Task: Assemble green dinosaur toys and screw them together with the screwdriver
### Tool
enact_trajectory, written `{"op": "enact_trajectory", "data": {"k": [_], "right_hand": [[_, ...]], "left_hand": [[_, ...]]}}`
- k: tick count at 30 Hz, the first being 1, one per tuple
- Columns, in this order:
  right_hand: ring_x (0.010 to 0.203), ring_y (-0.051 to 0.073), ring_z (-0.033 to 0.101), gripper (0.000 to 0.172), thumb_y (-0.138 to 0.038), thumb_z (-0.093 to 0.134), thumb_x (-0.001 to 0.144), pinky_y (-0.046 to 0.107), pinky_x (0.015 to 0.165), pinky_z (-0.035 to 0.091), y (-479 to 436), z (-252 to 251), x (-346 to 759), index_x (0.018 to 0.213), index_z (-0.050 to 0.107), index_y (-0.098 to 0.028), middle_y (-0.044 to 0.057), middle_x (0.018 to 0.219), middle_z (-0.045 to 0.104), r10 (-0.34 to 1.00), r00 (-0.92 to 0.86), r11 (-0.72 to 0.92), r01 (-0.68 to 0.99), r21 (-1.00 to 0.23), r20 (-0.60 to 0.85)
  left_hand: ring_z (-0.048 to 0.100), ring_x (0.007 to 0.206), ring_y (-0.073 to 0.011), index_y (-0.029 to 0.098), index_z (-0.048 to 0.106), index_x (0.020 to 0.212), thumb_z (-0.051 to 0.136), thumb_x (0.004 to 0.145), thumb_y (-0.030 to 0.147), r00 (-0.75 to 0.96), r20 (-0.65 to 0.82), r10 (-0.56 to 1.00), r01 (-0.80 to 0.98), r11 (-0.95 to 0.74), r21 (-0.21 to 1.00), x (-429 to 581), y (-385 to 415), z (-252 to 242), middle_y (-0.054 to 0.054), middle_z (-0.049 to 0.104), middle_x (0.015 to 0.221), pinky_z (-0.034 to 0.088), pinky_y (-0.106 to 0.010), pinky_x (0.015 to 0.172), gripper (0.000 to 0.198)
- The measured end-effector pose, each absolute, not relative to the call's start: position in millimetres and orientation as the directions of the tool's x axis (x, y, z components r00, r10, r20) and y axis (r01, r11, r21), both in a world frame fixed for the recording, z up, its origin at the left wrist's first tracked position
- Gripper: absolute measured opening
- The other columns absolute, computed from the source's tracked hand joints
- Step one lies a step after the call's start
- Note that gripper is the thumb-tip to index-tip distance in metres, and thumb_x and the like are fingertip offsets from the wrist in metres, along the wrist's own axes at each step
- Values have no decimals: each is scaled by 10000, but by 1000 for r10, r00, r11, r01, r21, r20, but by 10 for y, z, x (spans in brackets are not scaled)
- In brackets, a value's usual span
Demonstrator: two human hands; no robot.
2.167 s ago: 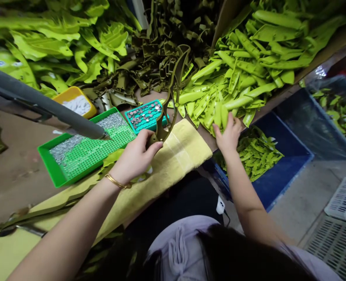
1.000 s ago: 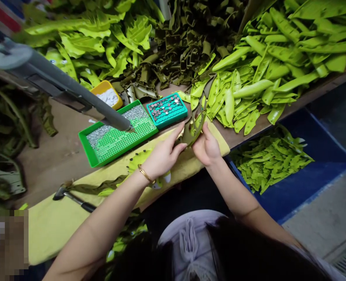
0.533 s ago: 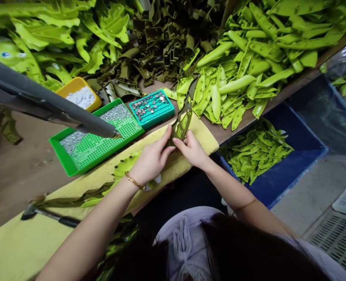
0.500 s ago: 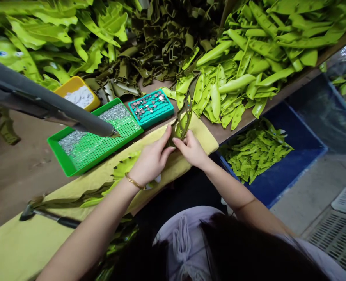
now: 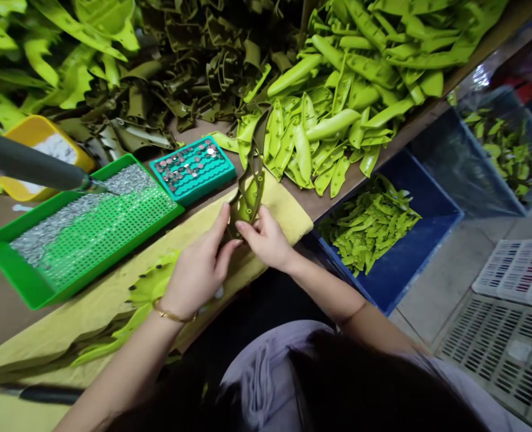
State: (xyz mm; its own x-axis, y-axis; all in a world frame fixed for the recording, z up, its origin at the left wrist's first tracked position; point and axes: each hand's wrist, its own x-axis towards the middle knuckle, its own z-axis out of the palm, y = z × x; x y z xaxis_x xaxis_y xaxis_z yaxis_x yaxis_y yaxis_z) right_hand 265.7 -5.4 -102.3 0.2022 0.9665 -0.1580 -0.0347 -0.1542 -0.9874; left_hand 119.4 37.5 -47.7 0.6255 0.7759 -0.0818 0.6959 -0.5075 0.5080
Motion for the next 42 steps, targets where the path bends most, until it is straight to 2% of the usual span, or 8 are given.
{"op": "enact_trajectory", "data": {"k": [7, 10, 13, 21, 25, 30, 38, 42], "right_hand": [[790, 174, 673, 351, -542, 493, 887, 337, 749, 539, -64, -718, 3427, 919, 603, -210, 20, 824, 695, 979, -15, -192, 291, -937, -205], [815, 203, 660, 335, -476, 478, 907, 408, 817, 524, 49, -478, 4186, 1039, 646, -217, 53, 879, 706, 889, 443, -190, 585, -788, 114], [973, 241, 642, 274, -316, 458, 908, 443, 922, 490, 320, -346, 4735, 1055, 653, -192, 102, 1015, 704, 837, 345, -96, 857, -506, 424], [1031, 342, 615, 265, -183, 580, 829, 553, 914, 460, 1366, -404, 4664, 1056, 625, -54, 241, 1040, 670, 867, 434, -388, 896, -213, 246], [995, 285, 623, 279, -341, 513, 914, 506, 890, 486, 1596, -183, 4738, 1003, 606, -93, 177, 1002, 665, 846, 438, -342, 883, -321, 303], [917, 161, 628, 395, -506, 254, 978, 354, 871, 497, 1298, 109, 4594, 1122, 447, -193, 124, 1033, 637, 672, 329, 206, 778, -594, 664], [583, 148, 586, 549, -736, 249, 875, 330, 568, 525, 443, -653, 3352, 869, 504, -249, -30, 608, 469, 908, 404, -128, 11, -992, -113], [762, 182, 676, 519, -729, 392, 844, 337, 635, 576, 348, -1025, 3111, 830, 537, -230, -14, 654, 535, 887, 452, -115, 21, -993, -93]], "left_hand": [[634, 1063, -297, 151, 569, 1277, 536, 818, 592, 676, -304, 671, 528, -152, 836, 1272, 617, -440, -116, 672, 1182, 509, -434, 958, 638], [610, 1125, -303, 187, 589, 1239, 579, 809, 572, 670, -352, 653, 499, -45, 865, 1231, 669, -421, -105, 656, 1236, 483, -454, 1009, 578], [622, 1103, -307, 194, 620, 1197, 584, 792, 587, 660, -372, 652, 526, -48, 849, 1189, 631, -367, -94, 667, 1221, 487, -443, 1004, 566], [643, 1073, -294, 198, 648, 1142, 539, 794, 539, 680, -316, 661, 536, -156, 830, 1346, 549, -227, -75, 687, 1195, 496, -427, 995, 499], [647, 1070, -291, 174, 635, 1159, 532, 796, 519, 671, -353, 652, 559, -133, 818, 1263, 513, -139, -85, 687, 1191, 506, -415, 986, 511], [622, 1139, -303, 204, 628, 1165, 523, 795, 534, 646, -360, 673, 600, -156, 785, 1025, 504, -157, -86, 670, 1241, 495, -426, 1007, 506], [640, 1030, -273, 175, 651, 1100, 540, 753, 498, 625, -437, 647, 654, -129, 745, 970, 684, -546, -86, 697, 1150, 484, -377, 943, 487], [608, 870, -210, 151, 674, 970, 457, 813, 580, 547, -440, 712, 626, 1, 780, 996, 686, -625, -63, 696, 975, 460, -302, 791, 506]]}}
